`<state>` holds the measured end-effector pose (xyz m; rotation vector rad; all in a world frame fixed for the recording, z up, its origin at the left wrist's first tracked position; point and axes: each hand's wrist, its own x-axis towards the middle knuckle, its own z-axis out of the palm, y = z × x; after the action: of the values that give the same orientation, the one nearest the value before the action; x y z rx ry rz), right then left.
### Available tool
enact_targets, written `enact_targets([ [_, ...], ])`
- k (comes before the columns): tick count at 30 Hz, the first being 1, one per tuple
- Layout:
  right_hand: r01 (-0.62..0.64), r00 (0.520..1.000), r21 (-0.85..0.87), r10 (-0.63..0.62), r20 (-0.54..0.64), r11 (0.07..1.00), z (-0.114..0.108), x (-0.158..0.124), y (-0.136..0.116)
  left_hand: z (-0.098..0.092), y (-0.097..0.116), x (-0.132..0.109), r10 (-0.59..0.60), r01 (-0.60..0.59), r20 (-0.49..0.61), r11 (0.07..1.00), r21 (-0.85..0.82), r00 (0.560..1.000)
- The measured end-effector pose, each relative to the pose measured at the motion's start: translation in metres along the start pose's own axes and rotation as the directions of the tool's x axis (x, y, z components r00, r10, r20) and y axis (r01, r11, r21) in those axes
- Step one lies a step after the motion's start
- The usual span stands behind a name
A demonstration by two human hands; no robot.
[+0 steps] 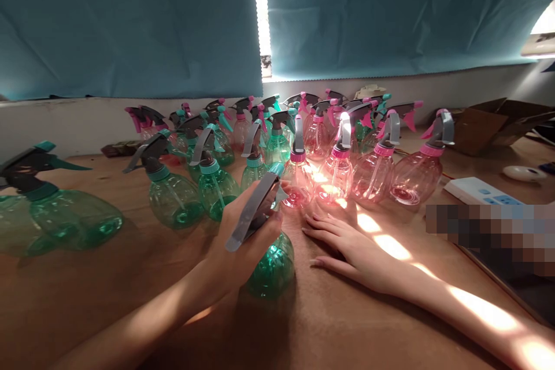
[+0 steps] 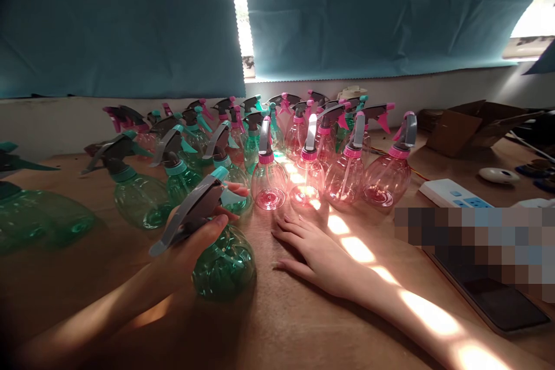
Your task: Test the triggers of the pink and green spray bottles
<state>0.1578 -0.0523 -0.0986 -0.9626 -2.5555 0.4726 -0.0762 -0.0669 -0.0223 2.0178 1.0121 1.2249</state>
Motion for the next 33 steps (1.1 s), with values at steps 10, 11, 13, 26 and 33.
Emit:
enact_targets([
  [10,0.003,1.000,0.025,-0.003,-0.022,1.000,0.0008,-0.0010,0.0000,-0.0004,0.0047,-0.0010,-0.025,0.025,-0.007,0.999,0.022,1.000],
  [11,0.002,1.000,0.027,-0.001,-0.027,1.000,0.0008,-0.0011,-0.0001,-0.0003,0.0045,-0.0007,-0.028,0.028,-0.010,0.999,0.016,1.000],
  [13,0.001,1.000,0.028,0.000,-0.030,1.000,0.0007,-0.0013,-0.0004,0.0000,0.0042,-0.0004,-0.036,0.036,-0.009,0.999,0.008,0.999],
  [26,0.008,1.000,0.015,-0.007,-0.023,1.000,0.0014,-0.0010,0.0014,0.0003,0.0058,-0.0008,-0.072,0.073,-0.021,0.997,0.026,0.997],
  [33,0.012,0.999,0.023,-0.012,-0.030,1.000,0.0026,-0.0014,0.0026,0.0000,0.0046,-0.0007,-0.083,0.083,-0.019,0.996,0.017,0.996],
])
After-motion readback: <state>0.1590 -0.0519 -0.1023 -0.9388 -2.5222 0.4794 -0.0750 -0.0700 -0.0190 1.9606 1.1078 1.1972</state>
